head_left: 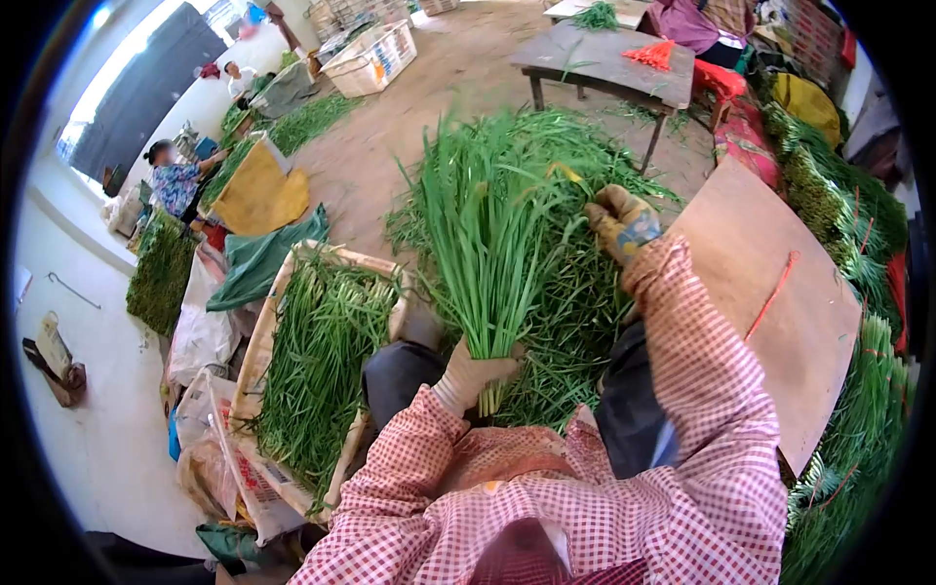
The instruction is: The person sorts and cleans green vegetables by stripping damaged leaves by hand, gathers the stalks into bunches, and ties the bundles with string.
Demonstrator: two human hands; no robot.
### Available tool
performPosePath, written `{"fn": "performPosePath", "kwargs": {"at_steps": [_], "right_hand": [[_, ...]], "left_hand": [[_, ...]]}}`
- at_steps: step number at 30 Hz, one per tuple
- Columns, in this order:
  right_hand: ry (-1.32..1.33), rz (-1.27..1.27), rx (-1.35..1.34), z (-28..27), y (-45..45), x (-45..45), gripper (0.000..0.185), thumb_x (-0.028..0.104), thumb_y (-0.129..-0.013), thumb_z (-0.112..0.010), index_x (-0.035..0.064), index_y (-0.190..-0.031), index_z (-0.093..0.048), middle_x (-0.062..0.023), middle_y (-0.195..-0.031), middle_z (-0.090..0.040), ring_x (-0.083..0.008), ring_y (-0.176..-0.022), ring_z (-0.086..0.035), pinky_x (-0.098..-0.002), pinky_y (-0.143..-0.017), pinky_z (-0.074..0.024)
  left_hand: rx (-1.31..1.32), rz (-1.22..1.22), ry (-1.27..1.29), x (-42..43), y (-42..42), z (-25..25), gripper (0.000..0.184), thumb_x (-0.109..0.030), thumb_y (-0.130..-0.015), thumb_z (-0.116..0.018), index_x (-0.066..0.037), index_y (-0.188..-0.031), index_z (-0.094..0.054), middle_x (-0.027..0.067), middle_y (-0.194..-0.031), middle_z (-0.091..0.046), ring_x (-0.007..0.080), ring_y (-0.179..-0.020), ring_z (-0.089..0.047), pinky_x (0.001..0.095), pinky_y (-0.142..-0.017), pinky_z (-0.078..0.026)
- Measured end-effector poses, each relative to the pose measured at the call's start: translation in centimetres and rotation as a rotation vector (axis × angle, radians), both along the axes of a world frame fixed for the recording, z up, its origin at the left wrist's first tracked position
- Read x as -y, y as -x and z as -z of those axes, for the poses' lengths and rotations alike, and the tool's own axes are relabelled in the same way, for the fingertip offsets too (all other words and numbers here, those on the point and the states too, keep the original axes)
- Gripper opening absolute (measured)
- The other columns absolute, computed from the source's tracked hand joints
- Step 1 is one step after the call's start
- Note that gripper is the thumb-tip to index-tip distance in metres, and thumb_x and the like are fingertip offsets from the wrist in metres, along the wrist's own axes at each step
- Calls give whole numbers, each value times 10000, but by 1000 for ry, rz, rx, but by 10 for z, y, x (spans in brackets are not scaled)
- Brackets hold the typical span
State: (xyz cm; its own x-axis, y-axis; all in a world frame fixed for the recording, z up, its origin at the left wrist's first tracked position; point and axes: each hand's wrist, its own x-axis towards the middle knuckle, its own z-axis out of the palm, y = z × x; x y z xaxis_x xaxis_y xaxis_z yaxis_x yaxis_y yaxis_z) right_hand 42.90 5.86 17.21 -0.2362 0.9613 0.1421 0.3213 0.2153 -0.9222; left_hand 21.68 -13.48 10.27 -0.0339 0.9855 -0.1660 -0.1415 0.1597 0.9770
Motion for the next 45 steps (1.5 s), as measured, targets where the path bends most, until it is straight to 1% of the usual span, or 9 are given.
{"fn": "performPosePath", "kwargs": {"at_steps": [6, 8, 14, 16, 31, 34, 36, 39, 45], "right_hand": [[439, -44, 453, 43, -31, -31, 381, 317, -901, -560, 34, -1155, -568, -161, -1057, -634, -293, -930, -615, -375, -830, -501], [218, -305, 1134, 9, -13, 27, 623, 425, -886, -556, 27, -1345, -420, -208, -1303, -503, -326, -1193, -500, -401, -1011, -404], [167, -687, 507, 35, 19, 66, 1042, 653, -684, -685, -20, -1385, -310, -240, -1289, -494, -343, -1178, -512, -396, -966, -442], [143, -780, 207, 18, 33, 72, 1030, 492, -685, -721, -38, -1414, -221, -273, -1332, -424, -396, -1179, -486, -409, -978, -415], [-108, -208, 705, -2, -141, 83, 603, 98, -749, -633, 66, -1308, -410, -150, -1057, -620, -264, -1020, -602, -337, -845, -458], [909, 240, -202, -2, -187, 50, 431, 417, -877, -586, 51, -1104, -614, -25, -951, -670, -130, -867, -604, -246, -791, -442], [727, 351, -25, 20, -253, 27, 507, 532, -888, -524, 55, -982, -670, -25, -941, -675, -114, -860, -598, -230, -752, -438], [98, 152, 1047, -36, -308, 56, 533, 105, -871, -518, 204, -1379, -391, -187, -1302, -500, -328, -1146, -533, -393, -966, -426], [199, 135, 1219, 82, -400, 75, 849, -32, -705, -629, 227, -1433, -276, -207, -1314, -470, -344, -1153, -527, -394, -960, -456]], "left_hand": [[691, -214, 118, 15, 24, -20, 463, -101, -684, -717, -28, -1118, -577, 70, -895, -647, 208, -748, -626, 355, -639, -538], [624, -194, 141, 2, 35, -10, 499, -162, -694, -735, -35, -1146, -564, 65, -953, -645, 198, -791, -628, 352, -689, -546], [559, -187, 18, -34, -3, -11, 390, -68, -765, -669, -34, -1139, -565, 70, -998, -632, 199, -875, -624, 356, -770, -548], [631, -165, -5, -48, -24, -13, 387, -75, -773, -668, -44, -1144, -565, 72, -1018, -626, 203, -896, -617, 359, -793, -534], [1065, 231, -195, -138, -162, -36, 517, -329, -765, -721, -95, -1188, -538, 66, -1145, -581, 247, -1069, -534, 424, -984, -419], [1010, 112, -199, -184, -179, -27, 544, -359, -763, -720, -65, -1187, -548, 79, -1116, -590, 261, -1054, -548, 458, -947, -448], [1097, 201, -217, -219, -190, -27, 452, -307, -799, -678, -51, -1156, -570, 108, -1092, -609, 278, -1044, -564, 480, -955, -440], [1050, -21, -53, -254, -206, -57, 281, -192, -829, -595, -38, -1064, -588, 106, -1013, -632, 264, -986, -590, 472, -941, -448], [600, -386, 82, -301, -173, -57, 265, -38, -799, -606, -44, -1051, -523, 94, -1006, -578, 231, -942, -571, 399, -933, -454]]}}
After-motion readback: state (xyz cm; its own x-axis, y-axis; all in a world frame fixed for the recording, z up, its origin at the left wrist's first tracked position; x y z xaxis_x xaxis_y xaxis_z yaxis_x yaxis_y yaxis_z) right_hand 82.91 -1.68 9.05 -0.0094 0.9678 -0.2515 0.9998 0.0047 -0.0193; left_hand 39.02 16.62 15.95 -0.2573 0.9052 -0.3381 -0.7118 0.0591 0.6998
